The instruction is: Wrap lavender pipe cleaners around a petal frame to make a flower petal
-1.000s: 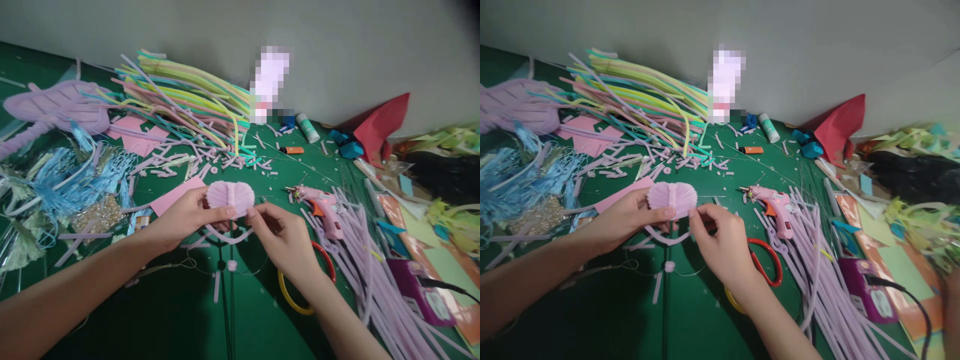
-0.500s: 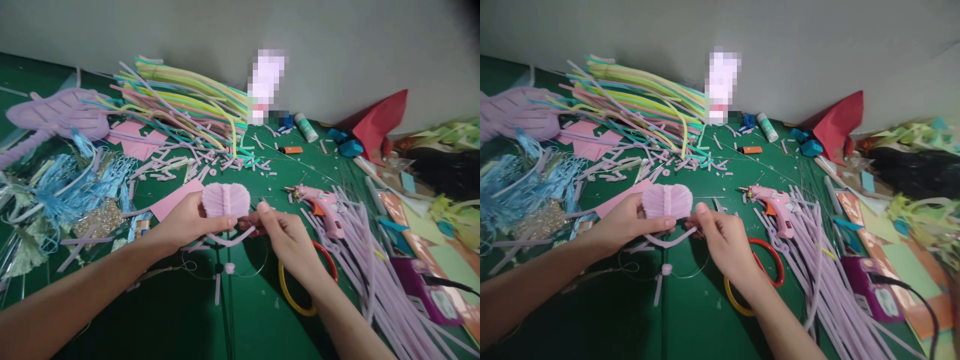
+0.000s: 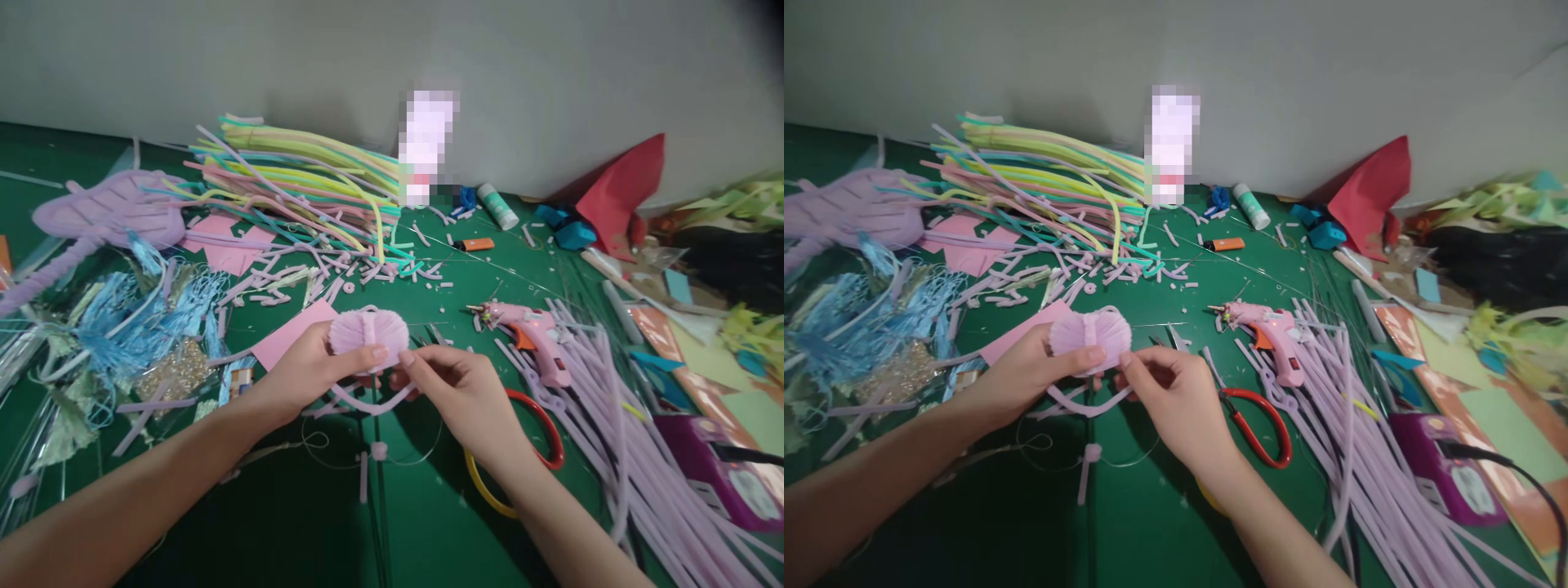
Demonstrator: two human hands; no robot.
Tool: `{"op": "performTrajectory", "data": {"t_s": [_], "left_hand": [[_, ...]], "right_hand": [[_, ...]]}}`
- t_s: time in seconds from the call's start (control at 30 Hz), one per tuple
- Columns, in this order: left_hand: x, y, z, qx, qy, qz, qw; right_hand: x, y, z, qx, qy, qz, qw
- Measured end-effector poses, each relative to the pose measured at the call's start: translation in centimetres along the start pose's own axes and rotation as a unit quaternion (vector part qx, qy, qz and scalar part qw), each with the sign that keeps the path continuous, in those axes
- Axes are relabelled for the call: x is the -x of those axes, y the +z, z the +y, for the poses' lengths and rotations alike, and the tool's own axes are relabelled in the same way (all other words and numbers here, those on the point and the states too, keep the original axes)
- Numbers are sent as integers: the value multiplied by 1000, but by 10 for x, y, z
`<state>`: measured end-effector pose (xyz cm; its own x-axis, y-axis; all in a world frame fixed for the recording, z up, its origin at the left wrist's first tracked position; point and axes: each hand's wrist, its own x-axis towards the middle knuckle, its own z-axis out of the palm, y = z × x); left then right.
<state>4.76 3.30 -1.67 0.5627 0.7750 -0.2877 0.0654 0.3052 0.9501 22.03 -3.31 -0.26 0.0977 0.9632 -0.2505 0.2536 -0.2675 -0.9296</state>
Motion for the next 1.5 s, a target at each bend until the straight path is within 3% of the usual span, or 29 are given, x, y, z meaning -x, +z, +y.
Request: {"op": "performTrajectory", "data": {"t_s": [0.53, 0.8, 1.0, 1.27, 1.5], "left_hand": [[-1, 2, 2, -39, -21, -31, 999], [0, 1, -3, 34, -26, 5, 999], [-1, 3, 0, 88, -46, 18, 995], [-1, 2, -1, 95, -42, -16, 994], [0, 0, 1, 93, -30, -17, 995]], "right_hand": [[-2, 1, 3, 40, -30, 24, 998], [-3, 1, 3, -88, 28, -41, 995], [-9, 3, 9, -212, 51, -49, 975], [-10, 2, 8, -170, 31, -68, 982], [-5, -5, 4, -126, 31, -37, 991]]}}
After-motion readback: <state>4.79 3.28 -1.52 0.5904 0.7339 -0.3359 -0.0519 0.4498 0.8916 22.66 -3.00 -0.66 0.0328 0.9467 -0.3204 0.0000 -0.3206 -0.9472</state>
